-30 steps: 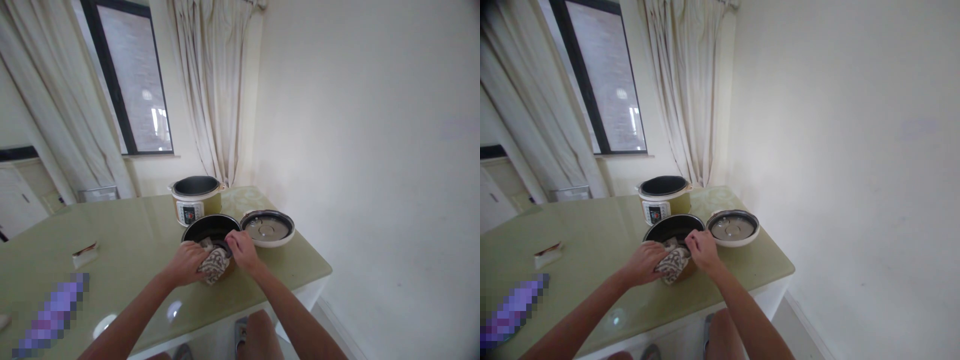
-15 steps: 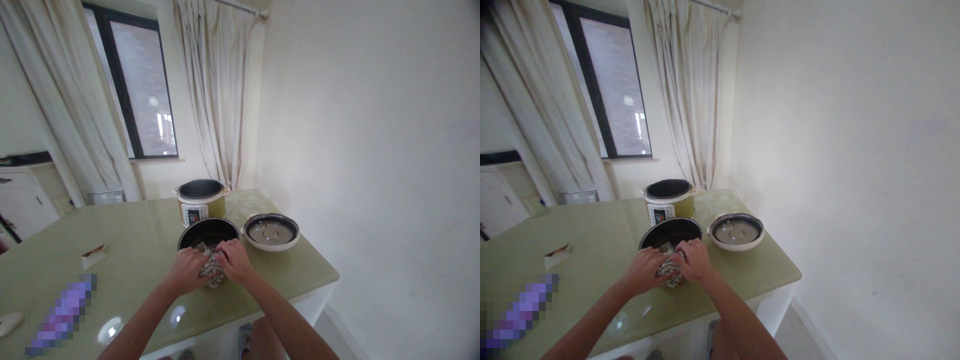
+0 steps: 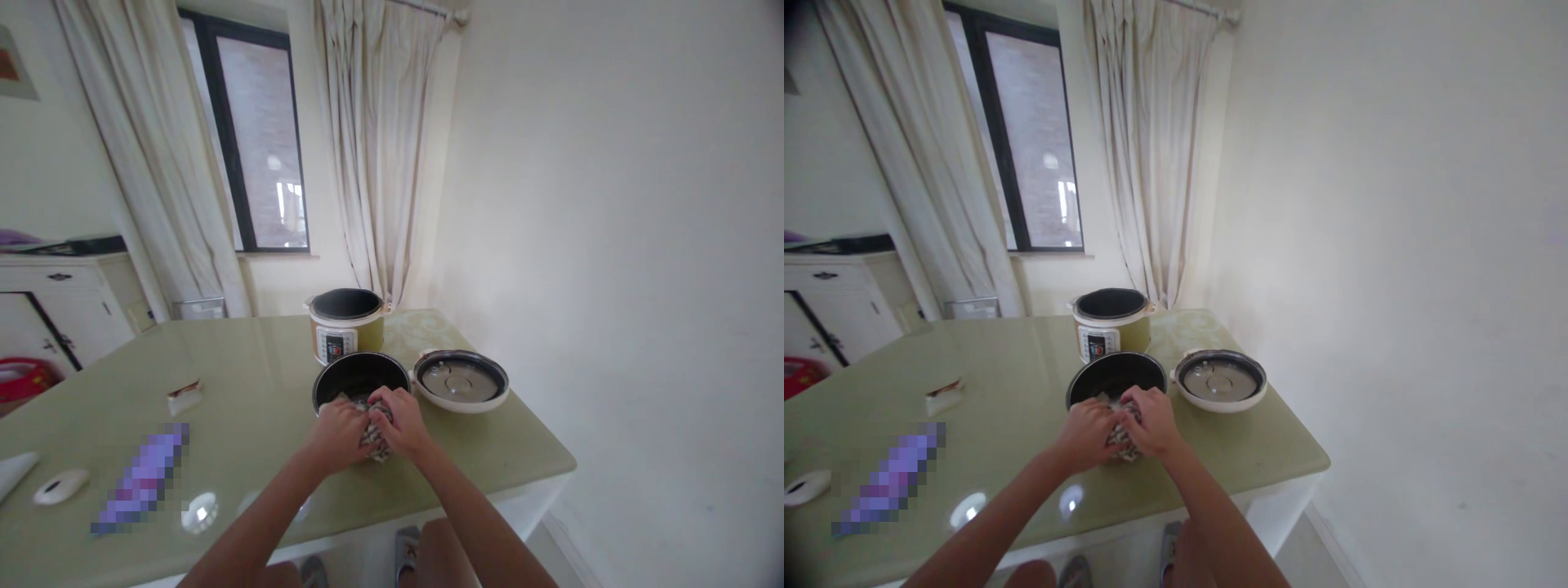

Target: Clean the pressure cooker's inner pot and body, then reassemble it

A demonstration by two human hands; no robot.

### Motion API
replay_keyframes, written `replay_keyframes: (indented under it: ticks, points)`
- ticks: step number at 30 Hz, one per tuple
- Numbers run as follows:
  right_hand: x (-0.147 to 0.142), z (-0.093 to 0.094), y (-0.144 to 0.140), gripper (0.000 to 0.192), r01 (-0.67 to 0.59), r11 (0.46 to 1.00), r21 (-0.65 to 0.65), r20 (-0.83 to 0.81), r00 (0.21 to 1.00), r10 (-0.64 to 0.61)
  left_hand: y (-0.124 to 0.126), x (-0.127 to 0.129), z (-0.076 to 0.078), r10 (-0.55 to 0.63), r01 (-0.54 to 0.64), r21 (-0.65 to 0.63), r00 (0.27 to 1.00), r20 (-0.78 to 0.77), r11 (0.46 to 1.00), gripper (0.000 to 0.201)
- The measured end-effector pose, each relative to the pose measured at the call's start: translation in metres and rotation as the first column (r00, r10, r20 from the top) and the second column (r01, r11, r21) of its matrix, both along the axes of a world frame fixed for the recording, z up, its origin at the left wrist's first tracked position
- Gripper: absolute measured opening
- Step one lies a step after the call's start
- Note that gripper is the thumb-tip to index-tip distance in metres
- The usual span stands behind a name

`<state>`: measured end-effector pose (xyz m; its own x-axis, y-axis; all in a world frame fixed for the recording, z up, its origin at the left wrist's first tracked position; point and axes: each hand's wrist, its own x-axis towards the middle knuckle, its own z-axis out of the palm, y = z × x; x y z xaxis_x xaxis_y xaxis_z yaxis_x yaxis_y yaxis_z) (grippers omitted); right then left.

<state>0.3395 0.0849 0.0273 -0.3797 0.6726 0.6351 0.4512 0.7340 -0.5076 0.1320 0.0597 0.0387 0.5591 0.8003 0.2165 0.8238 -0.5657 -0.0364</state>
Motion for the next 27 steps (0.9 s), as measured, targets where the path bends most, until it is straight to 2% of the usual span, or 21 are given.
replay_keyframes:
  ticks: [2, 5, 8, 12, 15, 17, 19, 21, 22, 25, 27]
  points:
    - [0.008, -0.002, 0.0, 0.07, -0.013, 1.0, 0.02, 0.003, 1.0, 0.013, 0.0, -0.003, 0.0, -0.1, 0.1, -0.001, 0.995, 0.02, 0.995, 0.056]
    - [0.02, -0.001, 0.005, 0.068, 0.035, 0.999, 0.011, -0.01, 0.999, -0.034, 0.009, -0.024, 0.004, -0.237, 0.236, 0.024, 0.969, 0.065, 0.971, 0.059]
    - [0.014, -0.001, 0.0, 0.062, 0.105, 0.994, 0.014, 0.009, 0.994, -0.105, 0.015, -0.024, 0.006, -0.188, 0.187, 0.03, 0.981, 0.055, 0.982, 0.056]
    - [-0.004, -0.008, -0.015, 0.064, 0.07, 0.996, 0.054, -0.026, 0.997, -0.069, 0.0, 0.01, 0.006, 0.016, -0.017, -0.039, 1.0, -0.022, 0.999, 0.044]
    - [0.006, -0.013, -0.011, 0.073, 0.001, 0.999, 0.035, -0.116, 0.993, 0.003, -0.01, 0.009, 0.009, -0.036, 0.036, -0.081, 0.999, -0.008, 0.996, 0.052]
    - [0.018, -0.013, -0.004, 0.074, -0.034, 0.999, 0.027, -0.134, 0.99, 0.038, -0.01, -0.01, 0.014, -0.126, 0.131, -0.112, 0.991, 0.047, 0.985, 0.058]
    - [0.024, -0.01, -0.002, 0.067, -0.01, 1.0, 0.013, -0.113, 0.994, 0.011, -0.003, -0.03, 0.021, -0.141, 0.156, -0.133, 0.983, 0.115, 0.979, 0.061]
    - [0.019, -0.007, -0.007, 0.059, 0.04, 0.999, 0.013, -0.058, 0.998, -0.039, 0.006, -0.041, 0.028, -0.045, 0.067, -0.176, 0.991, 0.125, 0.982, 0.063]
    - [0.014, -0.007, -0.013, 0.056, 0.053, 0.998, 0.022, -0.029, 0.998, -0.052, 0.012, -0.041, 0.031, 0.017, 0.001, -0.222, 0.997, 0.081, 0.975, 0.063]
    - [-0.009, -0.013, -0.031, 0.059, 0.052, 0.997, 0.058, -0.005, 0.999, -0.052, 0.032, -0.024, 0.04, 0.114, -0.158, -0.345, 0.983, -0.145, 0.925, 0.054]
    - [-0.02, -0.021, -0.039, 0.063, 0.057, 0.995, 0.08, -0.015, 0.998, -0.056, 0.046, -0.01, 0.042, 0.127, -0.204, -0.35, 0.965, -0.23, 0.914, 0.042]
